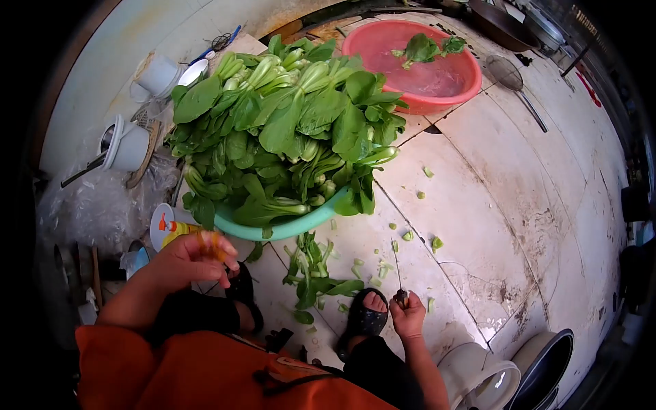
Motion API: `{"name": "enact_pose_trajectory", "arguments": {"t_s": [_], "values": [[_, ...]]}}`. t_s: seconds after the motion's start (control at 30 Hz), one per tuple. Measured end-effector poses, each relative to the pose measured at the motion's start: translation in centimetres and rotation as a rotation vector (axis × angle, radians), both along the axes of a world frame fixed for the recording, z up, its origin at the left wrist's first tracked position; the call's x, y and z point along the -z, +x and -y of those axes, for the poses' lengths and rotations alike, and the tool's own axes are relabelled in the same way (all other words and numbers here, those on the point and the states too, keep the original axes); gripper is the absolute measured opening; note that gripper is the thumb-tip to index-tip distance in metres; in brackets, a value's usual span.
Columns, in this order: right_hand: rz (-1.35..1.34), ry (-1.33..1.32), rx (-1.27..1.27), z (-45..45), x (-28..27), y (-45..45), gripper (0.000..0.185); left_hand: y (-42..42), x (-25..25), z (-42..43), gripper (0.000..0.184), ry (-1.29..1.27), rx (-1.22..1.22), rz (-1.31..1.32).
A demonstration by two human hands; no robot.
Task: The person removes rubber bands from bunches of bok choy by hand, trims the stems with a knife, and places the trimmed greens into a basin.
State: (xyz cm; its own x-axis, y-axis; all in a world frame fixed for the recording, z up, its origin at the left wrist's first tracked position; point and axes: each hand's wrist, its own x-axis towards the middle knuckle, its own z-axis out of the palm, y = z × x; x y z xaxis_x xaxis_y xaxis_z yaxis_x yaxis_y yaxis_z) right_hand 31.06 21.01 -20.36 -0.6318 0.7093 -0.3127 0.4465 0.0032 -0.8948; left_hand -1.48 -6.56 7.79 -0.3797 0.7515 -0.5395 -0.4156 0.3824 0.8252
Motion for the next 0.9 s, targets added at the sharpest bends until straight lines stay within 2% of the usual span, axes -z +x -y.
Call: {"name": "enact_pose_trajectory", "arguments": {"t_s": [0.2,0.3,0.33,0.4,0.6,0.73,0.8,0.9], "values": [[-0.219,0.058,-0.124,-2.6,-8.8,-8.9,0.012,-0.5,-1.2,3.6,0.035,0.089,-0.104,-0.029],[-0.163,0.022,-0.262,-1.2,-13.3,-13.8,0.014,-2.8,0.2,3.7,0.032,0.016,-0.111,-0.078],[-0.099,0.113,-0.334,-0.9,-13.4,-14.8,0.017,-3.6,0.9,3.8,0.031,-0.016,-0.159,-0.112],[0.091,0.506,-0.601,-0.4,-14.4,-16.7,0.023,-4.5,1.2,4.8,0.031,-0.04,-0.223,-0.133],[0.399,0.872,-0.738,1.7,-15.4,-22.4,0.028,-5.6,1.0,6.3,0.031,0.054,-0.145,-0.135],[0.426,0.934,-0.75,1.5,-13.9,-25.0,0.028,-5.2,0.5,6.9,0.032,0.11,-0.077,-0.145],[0.405,0.973,-0.766,1.3,-13.0,-25.6,0.028,-5.2,0.1,7.1,0.033,0.045,-0.033,-0.195],[0.473,0.92,-0.761,1.6,-12.0,-25.3,0.032,-5.3,0.7,7.9,0.034,0.042,-0.012,-0.229]]}}
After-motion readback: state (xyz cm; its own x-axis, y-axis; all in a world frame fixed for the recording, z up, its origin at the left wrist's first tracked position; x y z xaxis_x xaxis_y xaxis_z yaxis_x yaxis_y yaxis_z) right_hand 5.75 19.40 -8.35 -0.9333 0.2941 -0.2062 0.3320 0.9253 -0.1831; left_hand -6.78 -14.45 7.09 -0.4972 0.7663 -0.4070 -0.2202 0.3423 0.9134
